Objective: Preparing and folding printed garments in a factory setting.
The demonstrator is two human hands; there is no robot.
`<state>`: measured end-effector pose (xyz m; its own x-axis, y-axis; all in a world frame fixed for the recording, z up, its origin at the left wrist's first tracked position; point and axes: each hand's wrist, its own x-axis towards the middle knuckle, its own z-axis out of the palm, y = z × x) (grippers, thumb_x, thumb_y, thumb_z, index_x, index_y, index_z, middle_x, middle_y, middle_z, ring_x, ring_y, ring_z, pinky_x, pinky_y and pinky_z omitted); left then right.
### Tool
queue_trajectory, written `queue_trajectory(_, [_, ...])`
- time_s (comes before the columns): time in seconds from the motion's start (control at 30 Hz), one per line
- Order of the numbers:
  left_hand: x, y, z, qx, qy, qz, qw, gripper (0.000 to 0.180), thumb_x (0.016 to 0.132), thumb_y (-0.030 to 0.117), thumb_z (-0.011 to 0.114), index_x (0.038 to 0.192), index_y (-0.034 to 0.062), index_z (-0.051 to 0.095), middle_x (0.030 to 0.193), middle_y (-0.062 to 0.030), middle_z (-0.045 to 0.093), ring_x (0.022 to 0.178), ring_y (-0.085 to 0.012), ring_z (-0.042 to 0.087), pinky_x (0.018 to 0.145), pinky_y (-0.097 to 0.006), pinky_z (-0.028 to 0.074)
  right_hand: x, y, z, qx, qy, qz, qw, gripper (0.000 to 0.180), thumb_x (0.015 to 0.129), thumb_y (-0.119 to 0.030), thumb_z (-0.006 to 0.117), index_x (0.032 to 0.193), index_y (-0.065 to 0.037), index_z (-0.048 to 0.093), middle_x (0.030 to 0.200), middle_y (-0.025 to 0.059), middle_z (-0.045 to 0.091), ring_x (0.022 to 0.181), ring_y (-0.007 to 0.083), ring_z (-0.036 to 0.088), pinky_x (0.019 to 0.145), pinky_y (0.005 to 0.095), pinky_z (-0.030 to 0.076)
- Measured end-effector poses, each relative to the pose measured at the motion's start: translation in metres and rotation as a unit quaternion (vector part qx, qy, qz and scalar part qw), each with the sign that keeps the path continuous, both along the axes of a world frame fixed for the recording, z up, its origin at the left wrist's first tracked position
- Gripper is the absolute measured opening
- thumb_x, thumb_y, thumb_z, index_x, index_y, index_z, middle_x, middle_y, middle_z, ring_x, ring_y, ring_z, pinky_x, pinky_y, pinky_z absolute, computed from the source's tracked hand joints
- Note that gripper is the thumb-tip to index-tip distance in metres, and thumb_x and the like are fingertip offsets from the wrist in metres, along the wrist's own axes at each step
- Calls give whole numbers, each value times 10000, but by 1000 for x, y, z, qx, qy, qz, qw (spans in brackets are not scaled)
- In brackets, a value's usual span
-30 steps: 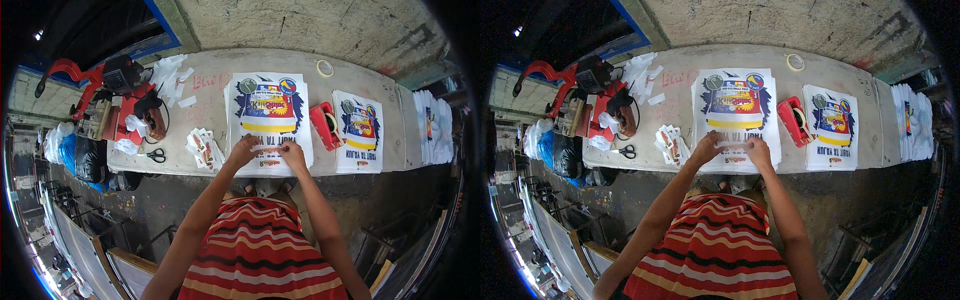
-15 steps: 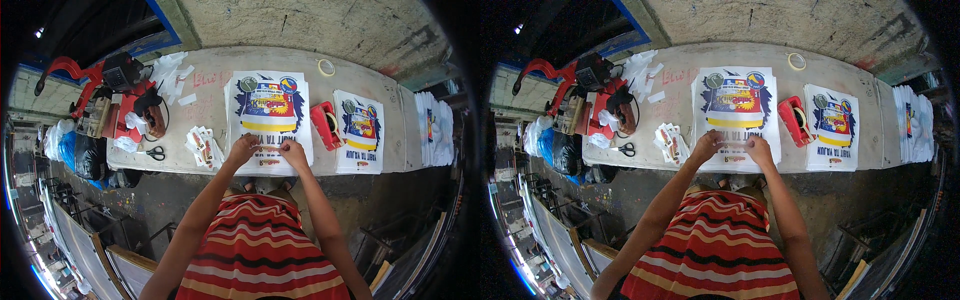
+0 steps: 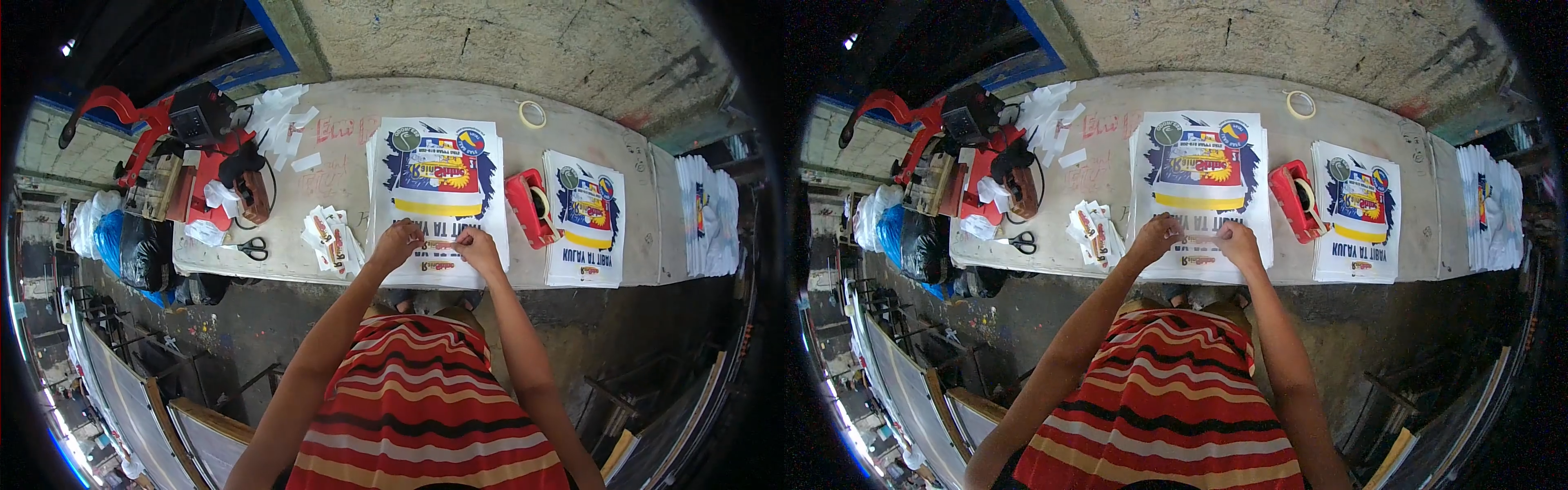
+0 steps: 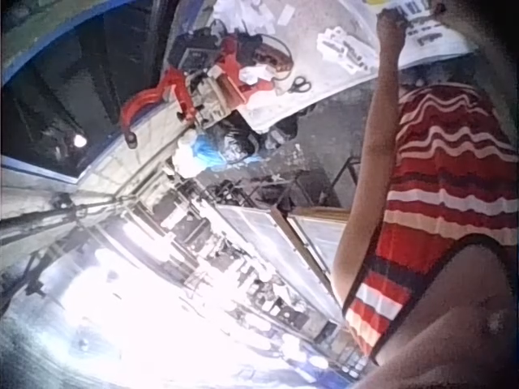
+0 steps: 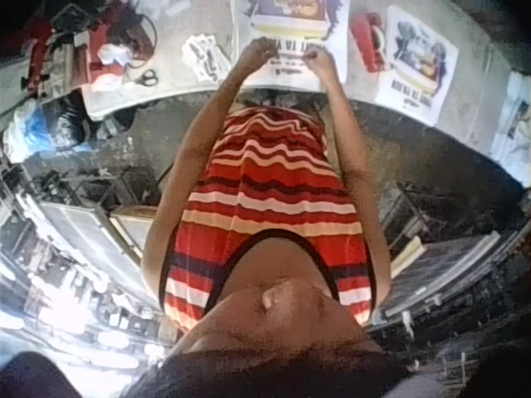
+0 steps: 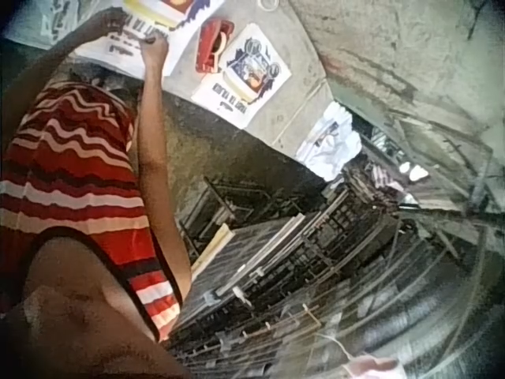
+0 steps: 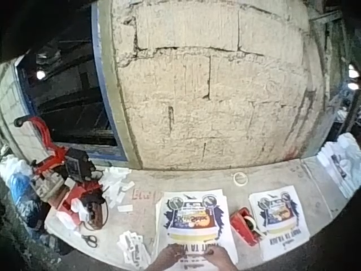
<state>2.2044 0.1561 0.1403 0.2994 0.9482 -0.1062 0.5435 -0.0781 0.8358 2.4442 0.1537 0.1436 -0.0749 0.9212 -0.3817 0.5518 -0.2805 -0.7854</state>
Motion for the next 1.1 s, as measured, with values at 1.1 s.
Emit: queue_trajectory(1.1, [149,-74,5,-59,395,126,908,798,800,528,675,1411,65,453,1453,-222,369,1431,-427,241,1071,-654,289,260,31,25,181,-126,158,963,301,954,-327,622,1058,-52,690,1029,148,720,877,264,686,813,332,549])
